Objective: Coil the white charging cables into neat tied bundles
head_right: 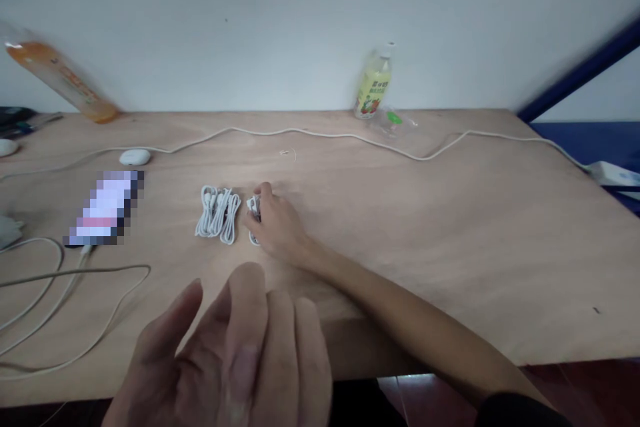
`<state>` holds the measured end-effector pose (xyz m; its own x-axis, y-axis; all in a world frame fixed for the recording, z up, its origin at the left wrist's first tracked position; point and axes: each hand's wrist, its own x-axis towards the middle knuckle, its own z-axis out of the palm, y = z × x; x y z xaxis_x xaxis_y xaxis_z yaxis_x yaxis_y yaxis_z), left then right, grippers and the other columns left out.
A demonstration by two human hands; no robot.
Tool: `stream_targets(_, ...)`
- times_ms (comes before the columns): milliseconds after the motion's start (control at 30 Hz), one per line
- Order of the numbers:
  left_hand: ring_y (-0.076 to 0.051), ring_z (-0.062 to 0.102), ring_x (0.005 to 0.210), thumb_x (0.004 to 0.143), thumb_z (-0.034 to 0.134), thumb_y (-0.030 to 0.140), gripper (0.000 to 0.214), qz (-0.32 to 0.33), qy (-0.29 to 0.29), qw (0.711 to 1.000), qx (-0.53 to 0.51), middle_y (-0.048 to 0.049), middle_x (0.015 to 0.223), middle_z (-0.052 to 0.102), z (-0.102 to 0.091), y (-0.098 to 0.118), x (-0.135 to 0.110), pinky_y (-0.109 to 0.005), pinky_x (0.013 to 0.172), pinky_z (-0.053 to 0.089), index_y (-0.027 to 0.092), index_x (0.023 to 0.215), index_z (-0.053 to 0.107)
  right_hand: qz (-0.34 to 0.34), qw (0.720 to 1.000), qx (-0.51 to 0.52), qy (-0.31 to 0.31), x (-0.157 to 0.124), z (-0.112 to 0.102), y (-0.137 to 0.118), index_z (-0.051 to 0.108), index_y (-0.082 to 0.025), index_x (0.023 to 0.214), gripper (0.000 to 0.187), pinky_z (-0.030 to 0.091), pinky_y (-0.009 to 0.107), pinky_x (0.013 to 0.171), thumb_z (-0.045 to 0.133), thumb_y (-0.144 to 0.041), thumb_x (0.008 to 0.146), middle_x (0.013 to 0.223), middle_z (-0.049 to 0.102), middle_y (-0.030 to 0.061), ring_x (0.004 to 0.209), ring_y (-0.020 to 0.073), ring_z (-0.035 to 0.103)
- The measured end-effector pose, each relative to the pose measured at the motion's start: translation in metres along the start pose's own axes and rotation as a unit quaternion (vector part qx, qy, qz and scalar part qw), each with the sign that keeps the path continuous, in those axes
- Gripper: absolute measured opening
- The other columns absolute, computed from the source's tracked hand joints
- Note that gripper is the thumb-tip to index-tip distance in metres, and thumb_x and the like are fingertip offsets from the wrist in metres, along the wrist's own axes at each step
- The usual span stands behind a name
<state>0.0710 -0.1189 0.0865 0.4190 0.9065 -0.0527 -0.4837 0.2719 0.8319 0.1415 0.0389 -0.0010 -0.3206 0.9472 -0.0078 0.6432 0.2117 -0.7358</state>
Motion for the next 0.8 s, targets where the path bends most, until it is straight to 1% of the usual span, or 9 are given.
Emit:
stream_targets(67,-0.027,0.065,0.059,0.107,0.042,0.063,0.049,0.028,0.042,0.993,-0.102,-0.0037,0.057,0.056,-0.004,0.005,0.008,-0.040,0.058,0.053,0.029,0.079,0.063,-0.013,1.000,0.007,0.005,-0.001,0.000,0.002,0.054,-0.019,0.130,0.034,0.047,0.032,0.079,0.058,-0.019,0.096,0.087,0.072,0.0011,0.081,0.0220,0.068)
stream_targets(133,-0.022,0.062,0.054,0.107,0.052,0.058,0.045,0.006,0.035,0.995,-0.090,-0.0014,0.055,0.056,-0.017,0.008,0.012,-0.036,0.056,0.050,0.027,0.077,0.065,-0.016,1.000,0.012,0.011,-0.003,-0.001,0.004,0.054,-0.019,0.129,0.035,0.047,0.032,0.080,0.058,-0.019,0.094,0.088,0.072,0.0016,0.081,0.0221,0.067)
stream_targets(200,-0.015,0.057,0.051,0.107,0.064,0.048,0.041,0.012,0.075,0.996,0.055,0.0011,0.055,0.060,-0.035,0.008,0.014,-0.030,0.057,0.047,0.024,0.073,0.068,-0.009,1.000,0.013,0.013,-0.007,-0.005,0.006,0.054,-0.018,0.130,0.037,0.045,0.032,0.078,0.058,-0.019,0.093,0.087,0.071,0.0016,0.080,0.0224,0.066)
stream_targets(233,-0.015,0.059,0.056,0.105,0.069,0.043,0.037,0.008,0.094,0.983,0.159,0.0008,0.058,0.064,-0.045,0.007,0.016,-0.029,0.061,0.048,0.024,0.074,0.070,-0.002,1.000,0.012,0.014,-0.009,-0.007,0.007,0.054,-0.017,0.130,0.038,0.044,0.031,0.076,0.058,-0.019,0.093,0.085,0.070,0.0013,0.079,0.0225,0.066)
stream_targets(333,-0.017,0.060,0.060,0.093,0.079,0.037,0.024,0.037,0.174,0.910,0.374,0.0010,0.064,0.067,-0.070,0.006,0.025,-0.029,0.056,0.042,0.024,0.073,0.072,0.021,1.000,0.014,0.009,-0.019,-0.016,0.011,0.054,-0.017,0.129,0.036,0.041,0.031,0.071,0.058,-0.021,0.093,0.083,0.069,0.0010,0.075,0.0223,0.064)
stream_targets(400,-0.018,0.064,0.065,0.092,0.075,0.036,0.016,0.061,0.194,0.874,0.441,0.0002,0.072,0.071,-0.081,0.008,0.036,-0.030,0.061,0.048,0.024,0.082,0.074,0.020,0.999,0.028,0.001,-0.027,-0.023,0.014,0.054,-0.018,0.128,0.034,0.042,0.031,0.070,0.058,-0.021,0.094,0.084,0.069,0.0007,0.073,0.0215,0.063)
stream_targets(533,-0.020,0.070,0.074,0.097,0.065,0.032,0.013,0.084,0.189,0.831,0.517,-0.0016,0.082,0.077,-0.093,0.013,0.060,-0.034,0.072,0.055,0.023,0.090,0.070,0.020,0.998,0.057,0.018,-0.038,-0.031,0.021,0.055,-0.019,0.122,0.030,0.044,0.032,0.072,0.062,-0.019,0.093,0.080,0.067,-0.0012,0.073,0.0207,0.063)
stream_targets(667,-0.024,0.078,0.095,0.099,0.062,0.031,0.015,0.064,0.180,0.843,0.502,-0.0091,0.108,0.083,-0.102,0.003,0.078,-0.038,0.082,0.061,0.021,0.106,0.070,0.035,0.986,0.159,0.031,-0.043,-0.032,0.029,0.055,-0.022,0.117,0.025,0.048,0.029,0.065,0.062,-0.022,0.093,0.082,0.069,-0.0018,0.068,0.0181,0.064)
stream_targets(800,-0.026,0.080,0.099,0.096,0.067,0.036,0.036,0.064,0.155,0.903,0.396,-0.0122,0.111,0.084,-0.112,-0.016,0.091,-0.040,0.088,0.063,0.016,0.126,0.068,0.064,0.941,0.330,0.036,-0.044,-0.028,0.039,0.053,-0.025,0.121,0.031,0.043,0.024,0.044,0.064,-0.036,0.095,0.084,0.070,-0.0038,0.049,0.0121,0.057)
